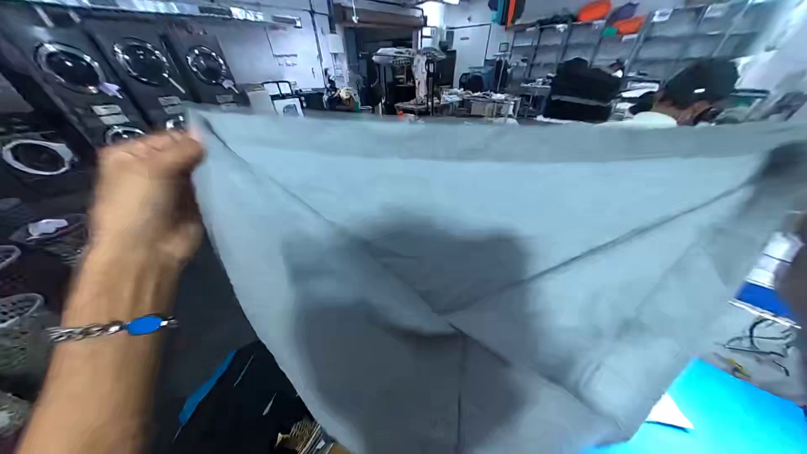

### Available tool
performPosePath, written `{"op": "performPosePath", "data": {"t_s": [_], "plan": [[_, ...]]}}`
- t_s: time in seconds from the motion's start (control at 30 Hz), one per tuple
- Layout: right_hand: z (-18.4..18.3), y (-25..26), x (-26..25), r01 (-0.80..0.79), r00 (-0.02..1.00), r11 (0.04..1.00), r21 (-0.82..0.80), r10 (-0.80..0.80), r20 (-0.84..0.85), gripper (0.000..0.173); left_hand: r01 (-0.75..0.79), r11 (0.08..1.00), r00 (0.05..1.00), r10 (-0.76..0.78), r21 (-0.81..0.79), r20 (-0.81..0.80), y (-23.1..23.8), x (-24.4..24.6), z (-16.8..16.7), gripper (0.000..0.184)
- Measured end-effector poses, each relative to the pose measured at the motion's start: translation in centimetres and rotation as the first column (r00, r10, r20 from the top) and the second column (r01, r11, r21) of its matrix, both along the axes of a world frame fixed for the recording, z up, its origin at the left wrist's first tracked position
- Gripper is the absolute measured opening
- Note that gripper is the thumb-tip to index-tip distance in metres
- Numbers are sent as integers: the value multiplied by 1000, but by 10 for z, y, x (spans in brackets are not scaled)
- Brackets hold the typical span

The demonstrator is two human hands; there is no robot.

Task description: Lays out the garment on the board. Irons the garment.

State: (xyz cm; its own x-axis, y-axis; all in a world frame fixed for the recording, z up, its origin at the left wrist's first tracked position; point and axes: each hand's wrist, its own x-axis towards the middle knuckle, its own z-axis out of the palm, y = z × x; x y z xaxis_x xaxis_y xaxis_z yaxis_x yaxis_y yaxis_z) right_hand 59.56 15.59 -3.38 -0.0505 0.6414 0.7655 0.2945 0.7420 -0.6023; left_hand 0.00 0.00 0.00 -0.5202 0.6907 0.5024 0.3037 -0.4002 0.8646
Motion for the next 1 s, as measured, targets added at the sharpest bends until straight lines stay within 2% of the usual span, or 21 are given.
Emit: {"op": "performPosePath", "data": {"t_s": [0.03,0.1,0.17,0.23,0.3,0.43,0.47,0.53,0.63,0.73,0.8,0.9,1.0], "plan": [[-14,39,-11,-5,996,998,-62,11,93,13,-51,989,997,58,-136,50,21,-6,-17,13],[-36,96,-59,15,991,971,-239,18,136,20,-70,940,983,122,-335,138,61,-44,-63,21],[-44,134,-103,31,989,923,-385,26,143,21,-97,904,965,187,-417,181,81,-83,-88,24],[-24,161,-135,5,995,909,-416,35,90,22,-164,912,964,229,-376,134,83,-103,-65,23],[13,173,-154,-96,995,915,-392,92,-27,18,-203,945,974,223,-258,48,74,-111,-17,20],[84,170,-159,-316,937,908,-275,254,-240,14,-115,993,985,118,27,-130,28,-123,75,19],[92,164,-154,-352,918,901,-255,279,-282,16,-86,994,981,97,70,-167,14,-115,85,19],[92,143,-140,-379,897,899,-220,298,-327,21,-46,991,976,71,127,-204,-17,-90,84,22],[58,104,-115,-312,925,921,-233,238,-297,22,-69,998,978,70,10,-195,-65,-33,43,17],[-9,69,-84,-233,947,905,-355,128,-296,29,-19,993,979,-6,-118,-206,-102,13,-36,7],[-64,52,-61,-184,959,869,-460,57,-277,26,18,971,972,-73,-237,-225,-117,37,-89,8],[-148,34,-24,-133,969,789,-600,-23,-244,10,177,884,943,-278,-433,-182,-131,62,-167,8],[-216,29,13,-59,952,678,-732,-183,-246,12,366,737,875,-480,-568,-60,-134,101,-233,12]]}}
